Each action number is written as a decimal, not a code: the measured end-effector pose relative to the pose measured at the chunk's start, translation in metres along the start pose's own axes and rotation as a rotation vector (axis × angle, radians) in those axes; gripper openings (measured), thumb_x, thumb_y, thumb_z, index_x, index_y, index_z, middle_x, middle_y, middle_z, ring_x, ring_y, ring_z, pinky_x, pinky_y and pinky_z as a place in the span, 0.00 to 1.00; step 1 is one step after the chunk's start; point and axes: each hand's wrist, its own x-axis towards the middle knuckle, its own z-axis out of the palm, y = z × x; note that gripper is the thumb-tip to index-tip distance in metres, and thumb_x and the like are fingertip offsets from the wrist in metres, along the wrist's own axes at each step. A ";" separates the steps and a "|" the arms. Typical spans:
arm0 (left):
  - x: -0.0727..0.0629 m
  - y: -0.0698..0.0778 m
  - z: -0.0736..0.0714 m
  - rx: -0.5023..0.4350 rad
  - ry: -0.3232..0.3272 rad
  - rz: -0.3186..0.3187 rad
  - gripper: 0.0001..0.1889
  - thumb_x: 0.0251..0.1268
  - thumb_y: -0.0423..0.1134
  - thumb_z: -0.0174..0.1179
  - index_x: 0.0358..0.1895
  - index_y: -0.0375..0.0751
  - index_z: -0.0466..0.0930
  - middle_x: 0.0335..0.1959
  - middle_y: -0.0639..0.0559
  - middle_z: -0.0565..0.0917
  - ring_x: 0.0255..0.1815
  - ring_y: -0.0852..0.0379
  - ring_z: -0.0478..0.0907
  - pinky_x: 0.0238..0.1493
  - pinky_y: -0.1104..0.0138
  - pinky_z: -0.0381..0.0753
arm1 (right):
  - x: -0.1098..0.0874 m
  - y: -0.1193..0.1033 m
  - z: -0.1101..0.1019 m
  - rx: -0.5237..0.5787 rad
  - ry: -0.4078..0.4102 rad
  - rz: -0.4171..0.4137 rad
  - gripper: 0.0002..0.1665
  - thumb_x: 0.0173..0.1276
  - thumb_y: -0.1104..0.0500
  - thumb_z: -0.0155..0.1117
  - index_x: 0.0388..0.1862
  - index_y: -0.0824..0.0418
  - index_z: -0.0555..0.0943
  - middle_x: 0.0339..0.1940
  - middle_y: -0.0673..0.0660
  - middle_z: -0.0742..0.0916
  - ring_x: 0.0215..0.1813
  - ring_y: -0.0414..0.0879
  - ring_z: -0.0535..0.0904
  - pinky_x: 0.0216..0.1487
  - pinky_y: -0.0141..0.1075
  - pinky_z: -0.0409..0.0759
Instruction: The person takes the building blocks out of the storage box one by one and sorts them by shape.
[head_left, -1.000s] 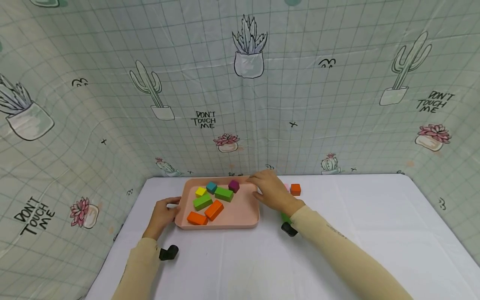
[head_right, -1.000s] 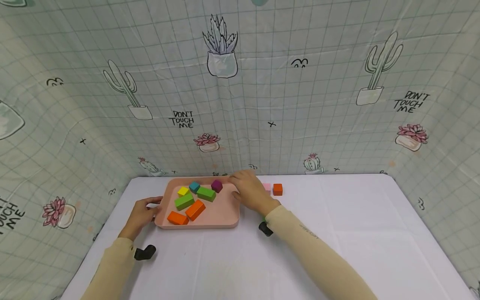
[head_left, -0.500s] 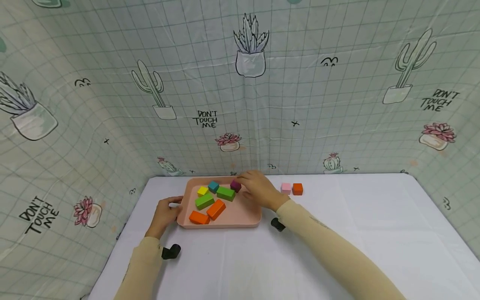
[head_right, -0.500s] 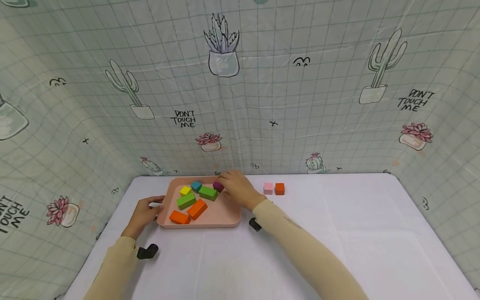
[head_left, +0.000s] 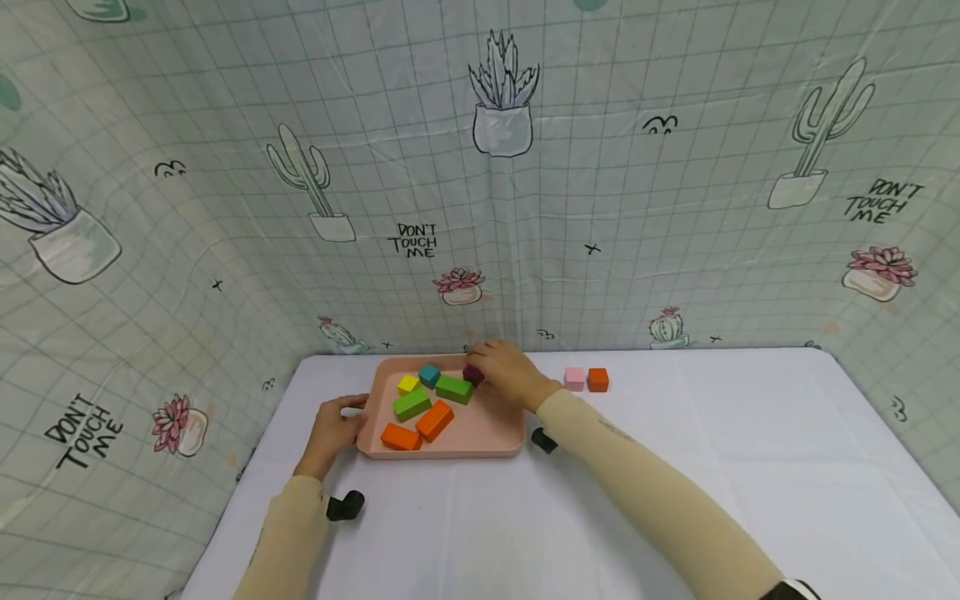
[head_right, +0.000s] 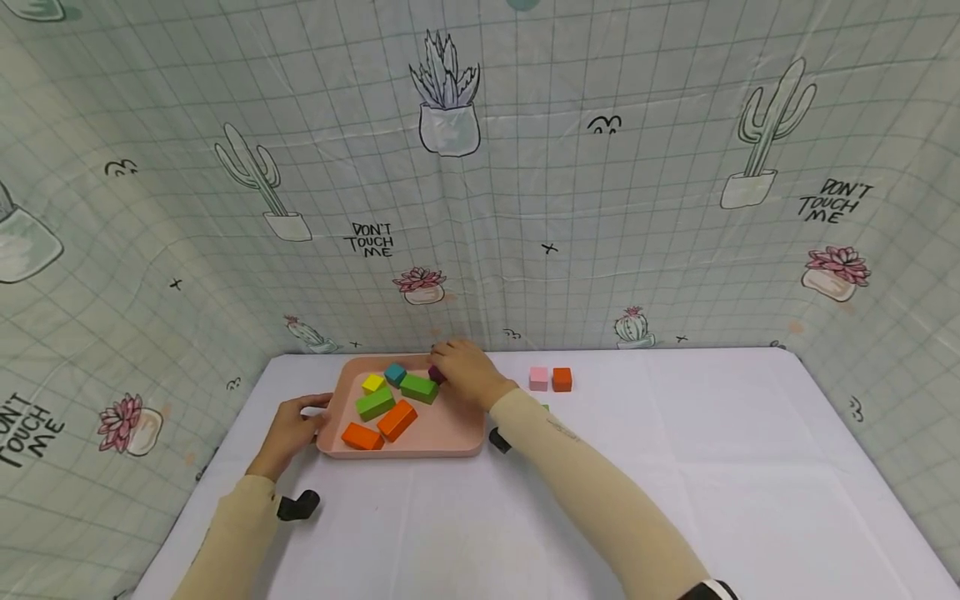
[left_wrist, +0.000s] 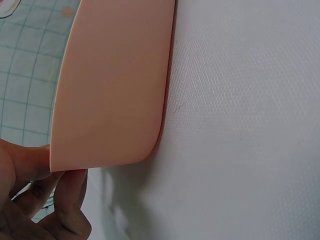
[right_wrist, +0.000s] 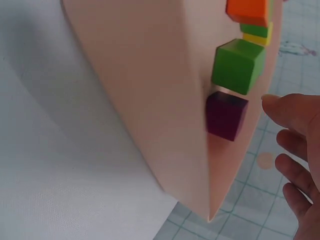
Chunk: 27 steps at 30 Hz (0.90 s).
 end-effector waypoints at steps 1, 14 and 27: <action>0.000 0.000 0.000 0.006 0.001 -0.001 0.20 0.72 0.25 0.55 0.64 0.21 0.79 0.59 0.26 0.80 0.27 0.56 0.76 0.30 0.70 0.79 | 0.001 0.000 0.001 -0.007 -0.010 0.002 0.28 0.68 0.64 0.76 0.67 0.63 0.83 0.65 0.59 0.85 0.69 0.58 0.77 0.77 0.51 0.70; 0.000 0.000 -0.001 0.005 -0.003 -0.004 0.20 0.72 0.25 0.55 0.64 0.22 0.79 0.59 0.26 0.81 0.27 0.56 0.76 0.31 0.69 0.79 | 0.007 0.002 0.006 -0.029 -0.103 0.038 0.26 0.74 0.68 0.68 0.69 0.61 0.81 0.68 0.58 0.84 0.73 0.58 0.74 0.79 0.51 0.66; -0.001 0.002 -0.001 0.001 -0.012 -0.004 0.20 0.73 0.24 0.55 0.65 0.21 0.78 0.60 0.26 0.80 0.28 0.57 0.77 0.31 0.70 0.78 | 0.007 0.001 0.012 -0.076 -0.079 0.023 0.19 0.73 0.67 0.68 0.62 0.59 0.86 0.60 0.57 0.87 0.66 0.56 0.78 0.73 0.51 0.71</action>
